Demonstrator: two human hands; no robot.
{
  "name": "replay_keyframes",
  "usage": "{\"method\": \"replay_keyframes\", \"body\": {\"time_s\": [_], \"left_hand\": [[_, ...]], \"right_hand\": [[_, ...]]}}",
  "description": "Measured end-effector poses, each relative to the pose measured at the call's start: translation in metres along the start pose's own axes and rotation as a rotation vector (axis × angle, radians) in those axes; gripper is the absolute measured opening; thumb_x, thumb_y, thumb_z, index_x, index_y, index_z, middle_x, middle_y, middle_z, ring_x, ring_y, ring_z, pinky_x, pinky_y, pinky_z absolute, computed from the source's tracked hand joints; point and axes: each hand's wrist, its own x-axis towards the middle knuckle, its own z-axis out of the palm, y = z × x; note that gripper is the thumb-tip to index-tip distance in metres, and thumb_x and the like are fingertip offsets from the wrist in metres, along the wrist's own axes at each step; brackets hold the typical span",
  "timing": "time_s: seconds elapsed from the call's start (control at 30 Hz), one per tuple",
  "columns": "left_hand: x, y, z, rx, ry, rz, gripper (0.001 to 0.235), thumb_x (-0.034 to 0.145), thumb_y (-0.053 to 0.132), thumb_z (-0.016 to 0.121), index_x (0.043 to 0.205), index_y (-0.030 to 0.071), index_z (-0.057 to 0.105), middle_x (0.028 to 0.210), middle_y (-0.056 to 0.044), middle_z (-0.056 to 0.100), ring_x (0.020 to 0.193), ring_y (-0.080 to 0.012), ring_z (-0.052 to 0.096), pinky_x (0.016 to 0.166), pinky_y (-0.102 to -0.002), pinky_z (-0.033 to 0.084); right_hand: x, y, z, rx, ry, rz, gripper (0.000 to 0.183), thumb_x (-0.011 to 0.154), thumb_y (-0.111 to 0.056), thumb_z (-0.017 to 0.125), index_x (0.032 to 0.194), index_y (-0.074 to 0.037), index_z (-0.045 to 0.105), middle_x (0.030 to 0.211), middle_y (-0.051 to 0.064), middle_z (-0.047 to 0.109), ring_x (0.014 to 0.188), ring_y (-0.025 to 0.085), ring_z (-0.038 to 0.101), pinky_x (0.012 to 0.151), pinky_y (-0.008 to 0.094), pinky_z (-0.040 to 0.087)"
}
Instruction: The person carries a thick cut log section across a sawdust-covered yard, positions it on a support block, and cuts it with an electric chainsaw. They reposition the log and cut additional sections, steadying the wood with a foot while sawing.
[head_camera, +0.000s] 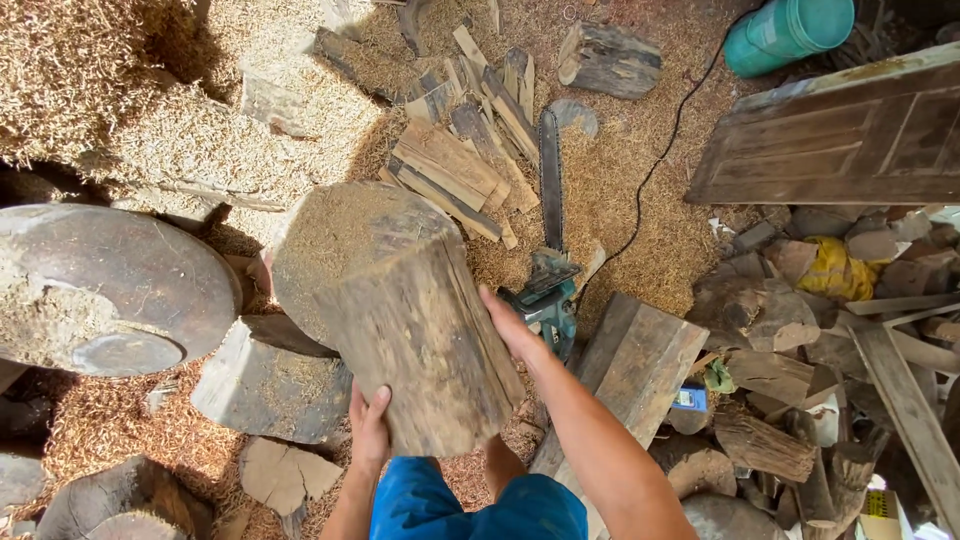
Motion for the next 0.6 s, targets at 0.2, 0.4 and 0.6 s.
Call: {"method": "replay_keyframes", "body": {"time_s": [0.2,0.4,0.6], "left_hand": [[0.044,0.02,0.076,0.372,0.076,0.044,0.127,0.076,0.04,0.081,0.166,0.011,-0.004,0.163,-0.026,0.021,0.145,-0.0377,0.038,0.117,-0.046,0.036],[0.067,0.035,0.129,0.596,-0.025,-0.053,0.127,0.079,0.066,0.068,0.164,0.008,-0.006,0.159,-0.028,0.04,0.143,-0.0395,0.048,0.122,-0.047,0.035],[0.085,0.009,0.101,0.463,-0.066,-0.123,0.126,0.08,0.072,0.061,0.162,0.01,-0.013,0.165,-0.028,0.017,0.15,-0.0406,0.029,0.122,-0.053,0.026]], "right_hand": [[0.015,-0.072,-0.008,-0.363,0.088,-0.099,0.095,0.086,-0.08,0.038,0.161,-0.022,0.029,0.163,0.017,0.034,0.149,0.039,0.036,0.117,0.061,0.03],[0.028,-0.075,-0.051,-0.533,0.297,-0.125,0.105,0.076,-0.082,0.053,0.163,-0.034,0.019,0.167,0.01,0.028,0.153,0.037,0.027,0.123,0.055,0.027],[0.027,-0.062,-0.024,-0.544,0.377,-0.248,0.109,0.074,-0.077,0.065,0.162,-0.028,0.022,0.167,0.01,0.027,0.152,0.035,0.028,0.122,0.056,0.028]]}}
